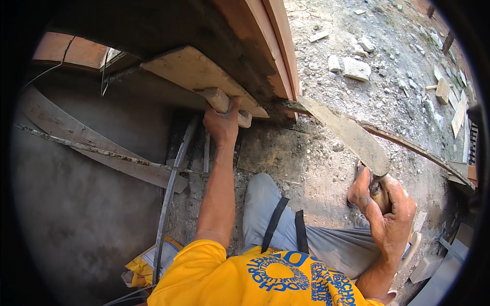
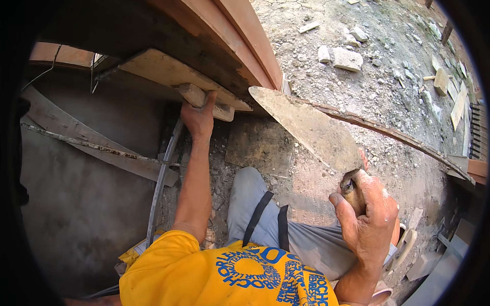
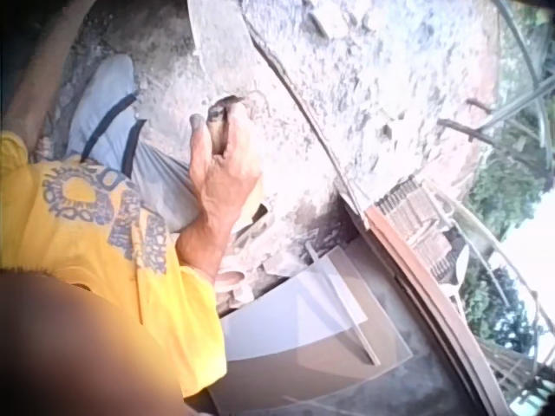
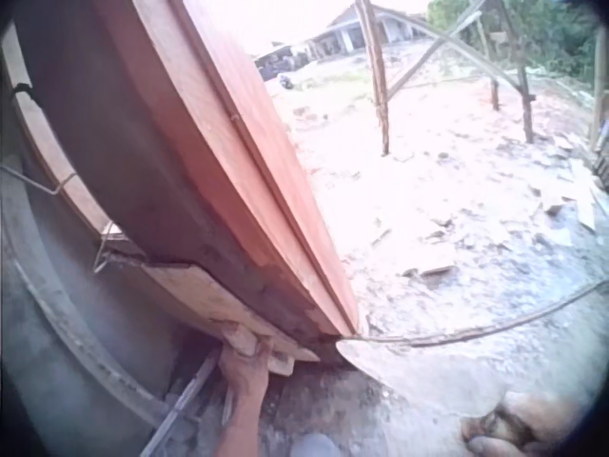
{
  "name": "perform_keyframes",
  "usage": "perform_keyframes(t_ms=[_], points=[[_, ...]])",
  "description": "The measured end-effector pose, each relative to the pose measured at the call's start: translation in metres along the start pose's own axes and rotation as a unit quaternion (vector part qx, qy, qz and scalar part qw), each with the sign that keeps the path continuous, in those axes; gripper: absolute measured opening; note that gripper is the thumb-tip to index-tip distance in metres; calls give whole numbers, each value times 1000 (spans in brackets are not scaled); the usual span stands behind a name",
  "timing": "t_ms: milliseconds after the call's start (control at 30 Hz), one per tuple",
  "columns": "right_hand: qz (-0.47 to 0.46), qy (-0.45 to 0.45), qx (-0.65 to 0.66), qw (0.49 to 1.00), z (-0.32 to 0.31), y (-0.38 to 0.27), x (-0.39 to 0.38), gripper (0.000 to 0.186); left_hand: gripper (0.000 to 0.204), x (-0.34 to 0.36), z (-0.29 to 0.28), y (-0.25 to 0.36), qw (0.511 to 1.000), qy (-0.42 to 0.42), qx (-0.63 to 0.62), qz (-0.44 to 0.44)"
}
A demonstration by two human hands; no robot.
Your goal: The person scoops cement from a bucket with a trowel and applies it to a wooden frame, smoothing it with a float. The person repeatedly scoops and applies cement to the frame, working on different sections.
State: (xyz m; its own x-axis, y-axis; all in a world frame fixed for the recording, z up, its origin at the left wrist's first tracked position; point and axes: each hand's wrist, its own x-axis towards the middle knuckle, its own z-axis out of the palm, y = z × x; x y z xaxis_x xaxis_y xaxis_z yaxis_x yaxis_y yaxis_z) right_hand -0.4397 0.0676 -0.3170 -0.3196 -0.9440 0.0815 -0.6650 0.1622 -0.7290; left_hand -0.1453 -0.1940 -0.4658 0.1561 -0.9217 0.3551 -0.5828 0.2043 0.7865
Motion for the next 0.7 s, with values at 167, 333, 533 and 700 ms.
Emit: perform_keyframes(t_ms=[167,333,533,700], points=[[49,13,-4,999,-2,5,-4,41,51,11,-10,15,998,6,-14,58],[24,4,-45,999,0,14,-4,43,52,-8,14,-21,1000,12,7,28],[42,-13,-90,995,-2,15,0,43,58,-53,70,-104,999,-27,-6,-31],[73,-34,-95,992,2,14,5,44,60,-68,86,-131,998,-44,-29,-45]])
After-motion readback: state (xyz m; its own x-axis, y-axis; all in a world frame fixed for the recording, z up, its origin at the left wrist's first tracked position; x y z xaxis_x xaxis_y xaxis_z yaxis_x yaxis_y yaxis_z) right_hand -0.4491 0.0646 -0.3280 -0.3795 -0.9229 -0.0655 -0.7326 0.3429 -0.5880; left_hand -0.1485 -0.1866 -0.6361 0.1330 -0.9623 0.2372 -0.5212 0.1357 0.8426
